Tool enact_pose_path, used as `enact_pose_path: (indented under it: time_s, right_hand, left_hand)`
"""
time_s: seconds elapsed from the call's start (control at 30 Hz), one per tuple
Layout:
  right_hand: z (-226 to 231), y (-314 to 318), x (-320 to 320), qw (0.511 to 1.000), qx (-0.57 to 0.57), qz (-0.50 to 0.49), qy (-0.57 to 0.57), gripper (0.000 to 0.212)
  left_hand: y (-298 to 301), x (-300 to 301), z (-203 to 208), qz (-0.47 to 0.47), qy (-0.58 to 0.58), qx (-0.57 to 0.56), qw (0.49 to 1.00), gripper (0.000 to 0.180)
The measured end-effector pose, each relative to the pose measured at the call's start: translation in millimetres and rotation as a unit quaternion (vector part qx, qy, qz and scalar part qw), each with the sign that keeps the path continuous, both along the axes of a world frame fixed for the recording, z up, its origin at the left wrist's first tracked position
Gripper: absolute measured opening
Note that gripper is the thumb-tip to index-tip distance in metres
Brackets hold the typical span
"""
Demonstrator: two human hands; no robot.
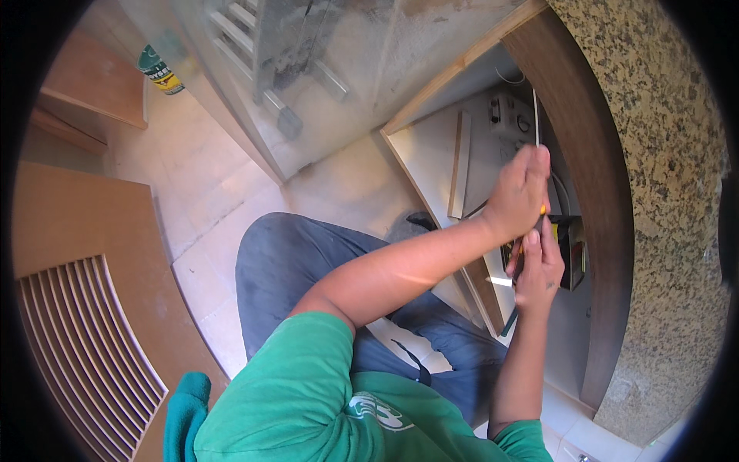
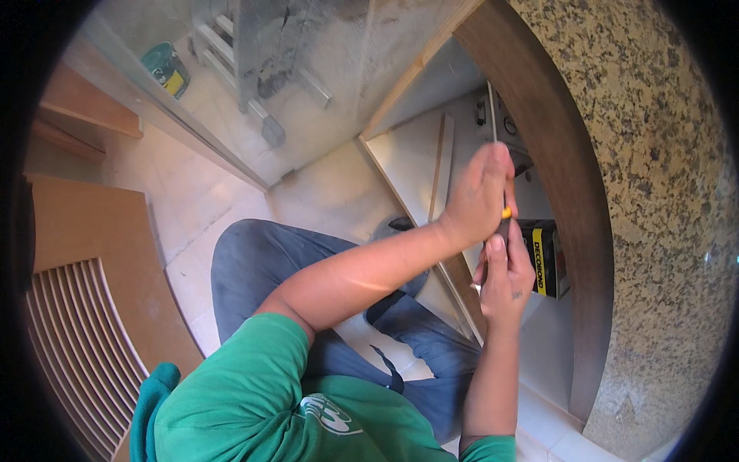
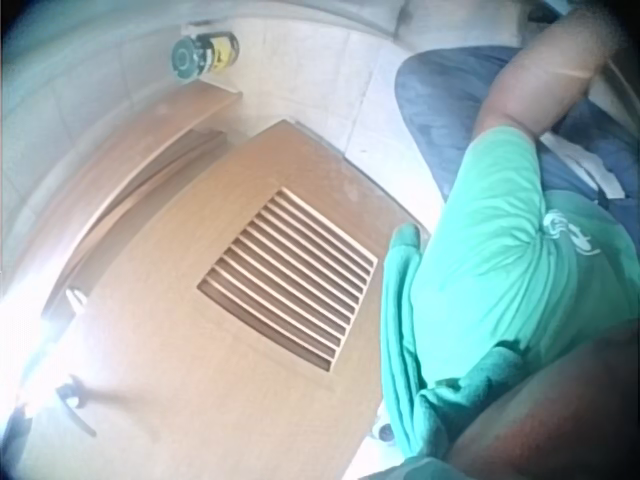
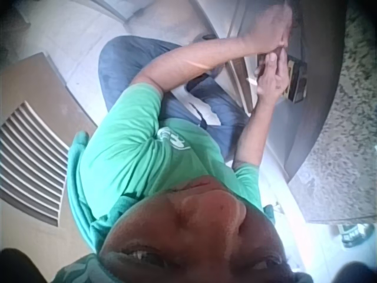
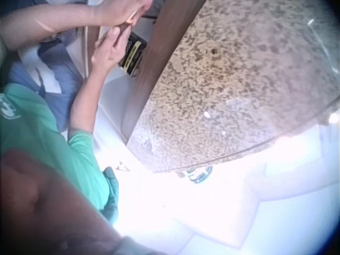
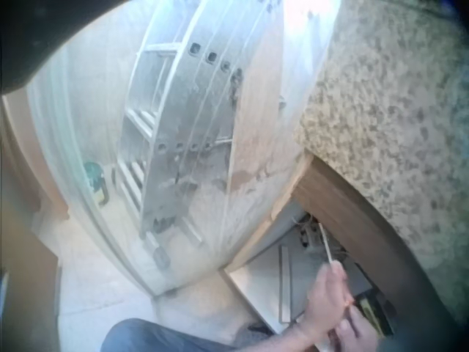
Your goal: The person installs a curved wooden trim piece under a granite countertop. They position the trim, use a screwdriver to fasten it, and then apply a finishing sealant along the trim edge.
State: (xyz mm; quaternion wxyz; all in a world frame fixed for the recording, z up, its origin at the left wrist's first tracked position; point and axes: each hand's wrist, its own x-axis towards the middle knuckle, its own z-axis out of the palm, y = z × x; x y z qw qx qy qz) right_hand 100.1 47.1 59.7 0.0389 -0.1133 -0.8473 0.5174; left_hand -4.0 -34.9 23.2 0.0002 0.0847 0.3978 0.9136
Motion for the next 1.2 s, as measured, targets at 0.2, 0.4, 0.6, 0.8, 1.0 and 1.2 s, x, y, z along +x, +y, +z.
enact_pose_path:
  time_s: [0.2, 0.4, 0.6, 0.8, 1.0, 1.2]
  right_hand:
    - [-4.4, 2.1, -0.3, 1.000, -0.011, -0.011, -0.006, 0.050]
    - [-4.2, -2.5, 1.7, 0.999, 0.002, -0.033, 0.003, 0.050]
    - [-13.1, 4.4, 7.1, 0.999, -0.028, -0.020, 0.009, 0.050]
    - [-7.8, -6.5, -7.5, 1.000, -0.018, -0.017, 0.012, 0.053]
    - [-5.0, 1.4, -3.7, 1.000, 0.017, -0.002, 0.013, 0.052]
    - [-2.8, -6.0, -3.0, 1.000, -0.006, -0.023, 0.012, 0.053]
  left_hand:
    - [1.1, 2.0, 2.9, 0.002, -0.020, -0.014, 1.000, 0.055]
    - [0.0, 2.1, 0.8, 0.001, -0.006, -0.011, 1.000, 0.054]
    - [0.8, 6.9, -0.6, -0.007, -0.003, -0.038, 0.999, 0.053]
    - [-5.5, -7.0, 1.6, 0.013, 0.002, -0.016, 1.000, 0.054]
    - [0.1, 2.1, 0.3, 0.002, 0.011, -0.009, 1.000, 0.056]
    - [-4.5, -7.2, 3.3, 0.007, -0.007, 0.002, 1.000, 0.056]
